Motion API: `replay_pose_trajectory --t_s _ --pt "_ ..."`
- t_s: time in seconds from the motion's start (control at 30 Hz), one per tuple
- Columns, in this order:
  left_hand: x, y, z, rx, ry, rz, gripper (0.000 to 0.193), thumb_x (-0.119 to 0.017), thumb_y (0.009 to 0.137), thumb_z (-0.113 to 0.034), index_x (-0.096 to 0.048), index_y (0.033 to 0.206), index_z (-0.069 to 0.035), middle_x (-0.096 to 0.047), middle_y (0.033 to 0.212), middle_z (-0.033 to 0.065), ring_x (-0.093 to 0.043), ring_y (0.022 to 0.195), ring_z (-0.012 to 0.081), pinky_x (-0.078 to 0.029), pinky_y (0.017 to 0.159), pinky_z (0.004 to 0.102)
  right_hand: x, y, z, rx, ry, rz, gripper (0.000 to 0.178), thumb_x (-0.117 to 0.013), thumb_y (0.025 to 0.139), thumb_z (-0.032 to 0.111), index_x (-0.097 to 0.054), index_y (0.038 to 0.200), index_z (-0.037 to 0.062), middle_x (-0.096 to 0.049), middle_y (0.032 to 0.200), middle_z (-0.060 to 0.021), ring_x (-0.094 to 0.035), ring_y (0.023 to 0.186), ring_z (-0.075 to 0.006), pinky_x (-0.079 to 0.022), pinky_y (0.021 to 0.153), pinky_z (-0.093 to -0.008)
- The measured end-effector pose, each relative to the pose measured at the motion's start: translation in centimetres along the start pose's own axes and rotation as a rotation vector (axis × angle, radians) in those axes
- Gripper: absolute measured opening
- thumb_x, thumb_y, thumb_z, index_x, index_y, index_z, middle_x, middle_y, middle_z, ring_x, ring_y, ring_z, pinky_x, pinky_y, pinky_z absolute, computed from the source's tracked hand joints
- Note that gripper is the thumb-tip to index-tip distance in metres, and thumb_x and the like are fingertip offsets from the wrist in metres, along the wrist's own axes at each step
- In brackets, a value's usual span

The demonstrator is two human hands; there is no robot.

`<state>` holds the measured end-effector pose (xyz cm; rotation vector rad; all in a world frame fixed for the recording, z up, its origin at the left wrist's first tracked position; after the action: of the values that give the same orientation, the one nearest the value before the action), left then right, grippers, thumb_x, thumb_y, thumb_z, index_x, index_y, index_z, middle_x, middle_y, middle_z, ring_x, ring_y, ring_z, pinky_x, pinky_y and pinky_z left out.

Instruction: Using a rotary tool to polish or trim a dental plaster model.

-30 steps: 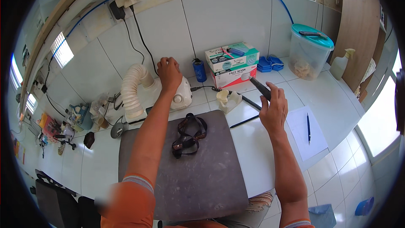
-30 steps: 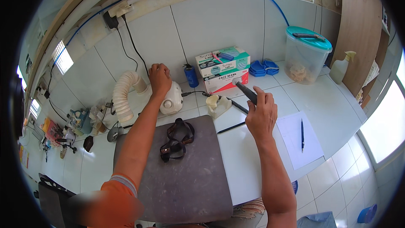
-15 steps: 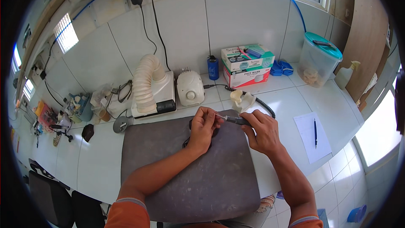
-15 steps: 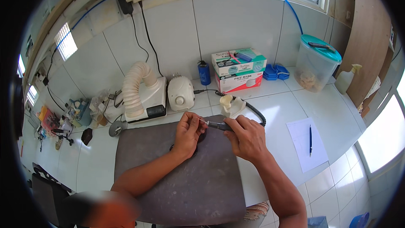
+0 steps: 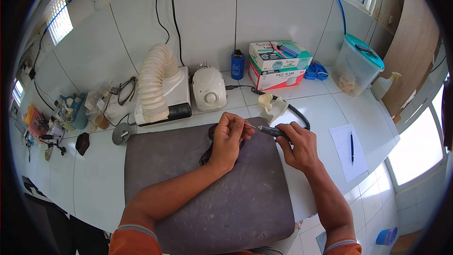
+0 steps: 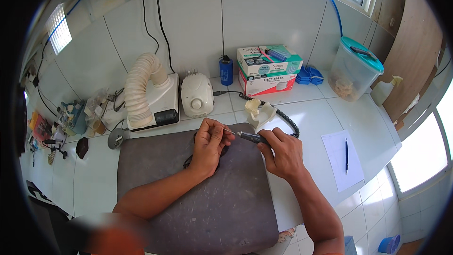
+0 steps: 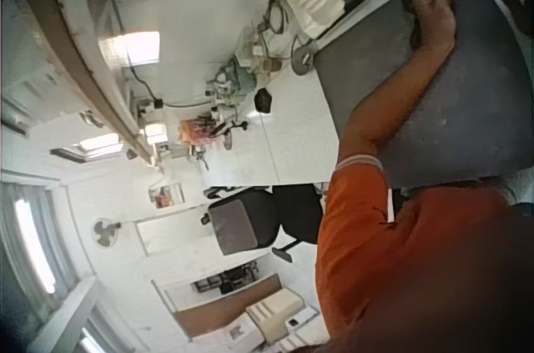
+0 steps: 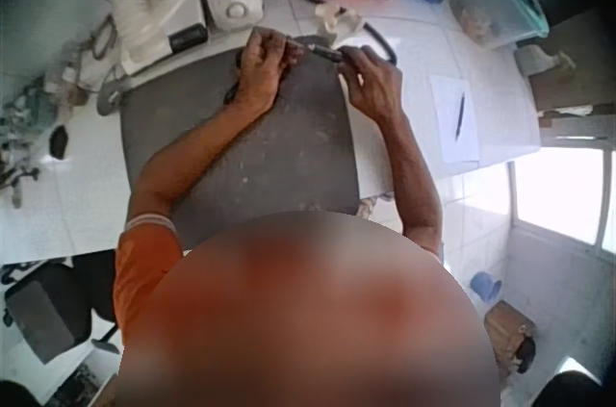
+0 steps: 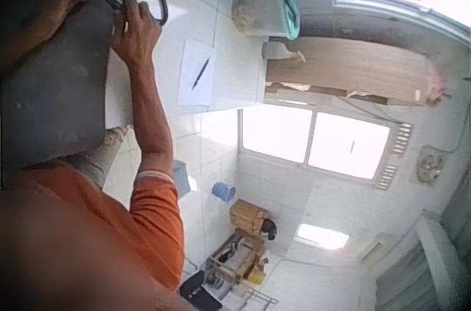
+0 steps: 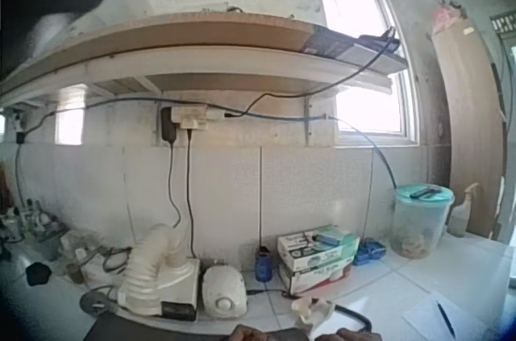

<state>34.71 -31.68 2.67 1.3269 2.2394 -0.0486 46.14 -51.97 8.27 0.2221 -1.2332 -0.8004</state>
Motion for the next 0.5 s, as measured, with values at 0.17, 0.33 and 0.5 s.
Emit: replay_pose_trajectory --t_s 0.17,0.33,0.5 --pt "0.1 0.17 0.21 0.001 -0.023 0.027 0.01 -0.057 0.123 -0.018 -0.058 0.12 -0.009 -0.071 0.114 0.007 -0.072 0.099 0.0139 -0.056 0.084 0.0282 -0.26 -0.24 -0.16 0.002 0.015 0.011 0.022 -0.08 0.098 0.015 -0.075 0.119 0.0098 -0.067 0.085 -0.0077 -0.066 0.069 -0.0308 -0.05 0.063 -0.0441" --pt "0.01 0.07 -0.03 0.004 0.0 0.025 0.011 -0.057 0.123 -0.019 -0.058 0.12 -0.009 -0.071 0.115 0.007 -0.071 0.1 0.0135 -0.056 0.084 0.0282 -0.22 -0.11 -0.1 0.003 0.008 0.012 0.021 -0.08 0.099 0.015 -0.076 0.118 0.0098 -0.066 0.085 -0.0076 -0.065 0.067 -0.0302 -0.049 0.062 -0.0438" --pt "-0.08 0.08 -0.12 -0.004 0.023 0.018 0.011 -0.058 0.123 -0.02 -0.058 0.12 -0.009 -0.071 0.116 0.0071 -0.071 0.1 0.0134 -0.056 0.084 0.0285 -0.08 -0.12 -0.05 -0.007 0.006 0.009 0.021 -0.08 0.099 0.016 -0.076 0.119 0.0101 -0.066 0.084 -0.0075 -0.065 0.066 -0.0297 -0.049 0.061 -0.0439"
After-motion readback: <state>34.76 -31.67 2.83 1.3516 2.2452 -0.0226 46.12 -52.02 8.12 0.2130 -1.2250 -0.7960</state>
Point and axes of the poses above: each hand's wrist, its own y-axis towards the middle knuckle, its own x-axis out of the back of the hand, z = x × y, the point moved 2 cm from there along y, towards the middle knuckle
